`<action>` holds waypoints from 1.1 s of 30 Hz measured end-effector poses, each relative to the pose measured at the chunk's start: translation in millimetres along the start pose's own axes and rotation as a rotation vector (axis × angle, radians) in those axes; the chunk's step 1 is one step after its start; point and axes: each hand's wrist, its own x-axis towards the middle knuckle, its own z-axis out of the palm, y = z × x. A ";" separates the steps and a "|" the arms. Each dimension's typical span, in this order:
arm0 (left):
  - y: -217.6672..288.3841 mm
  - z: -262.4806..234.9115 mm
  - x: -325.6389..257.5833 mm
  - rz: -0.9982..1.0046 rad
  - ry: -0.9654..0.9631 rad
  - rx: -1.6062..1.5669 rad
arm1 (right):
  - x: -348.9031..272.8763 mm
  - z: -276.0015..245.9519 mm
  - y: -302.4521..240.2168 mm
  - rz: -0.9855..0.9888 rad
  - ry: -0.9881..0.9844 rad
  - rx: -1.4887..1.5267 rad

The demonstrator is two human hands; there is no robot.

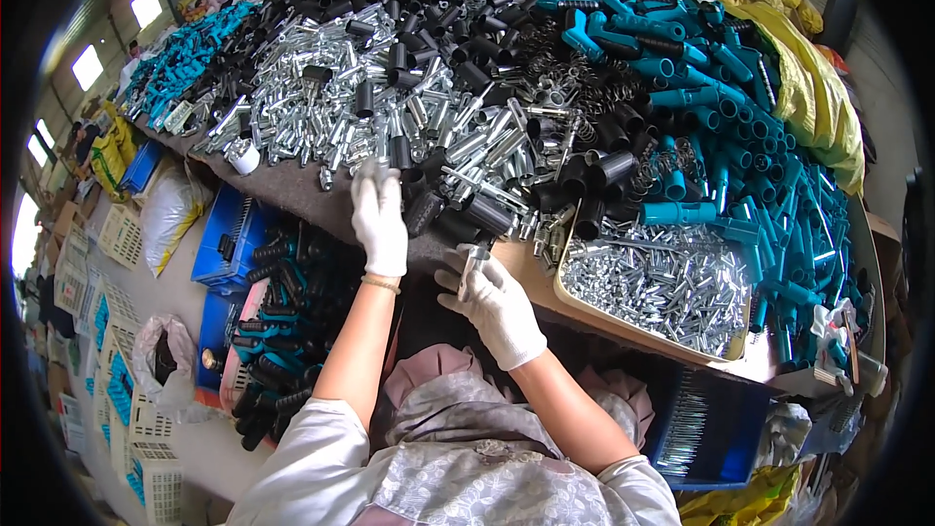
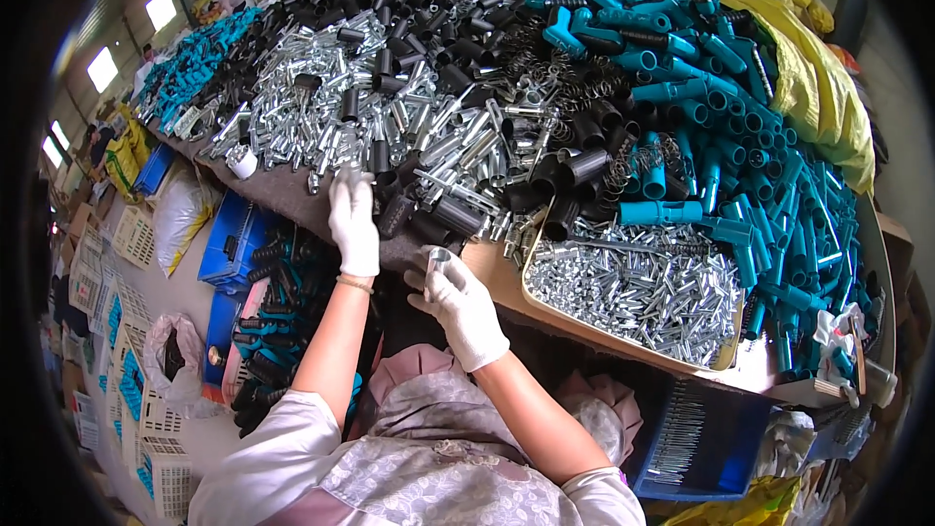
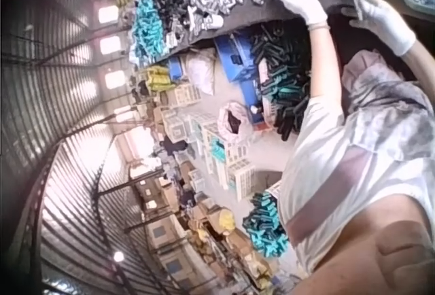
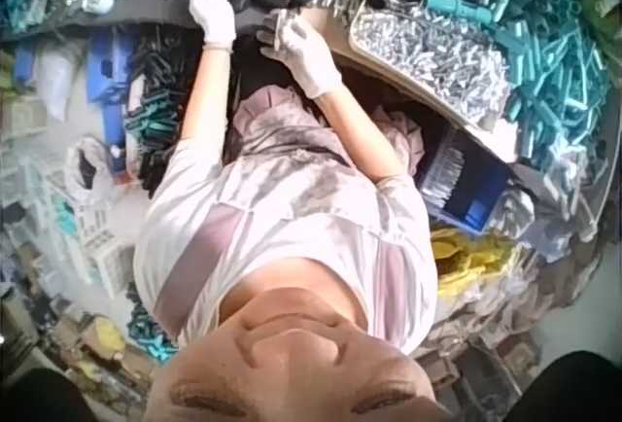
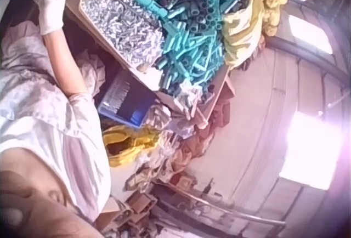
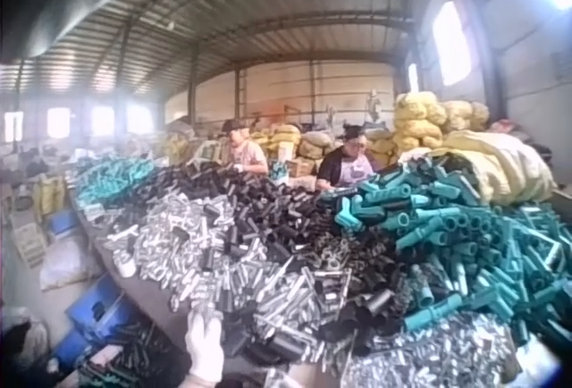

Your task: Assembling mechanical hardware components including metal tubes, springs, and plastic handles at a factory workstation.

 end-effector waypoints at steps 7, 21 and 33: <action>77.4 -34.6 -65.5 -0.199 -0.363 -0.630 | -61.8 -29.0 -18.7 0.017 0.031 -0.481; 87.8 -10.9 -154.6 -0.662 -0.768 -1.047 | -92.9 -34.7 -24.5 -0.215 0.010 -0.696; 125.0 -24.5 -132.0 -0.352 -1.262 -0.496 | -116.1 -48.0 -20.3 0.080 -0.159 -0.089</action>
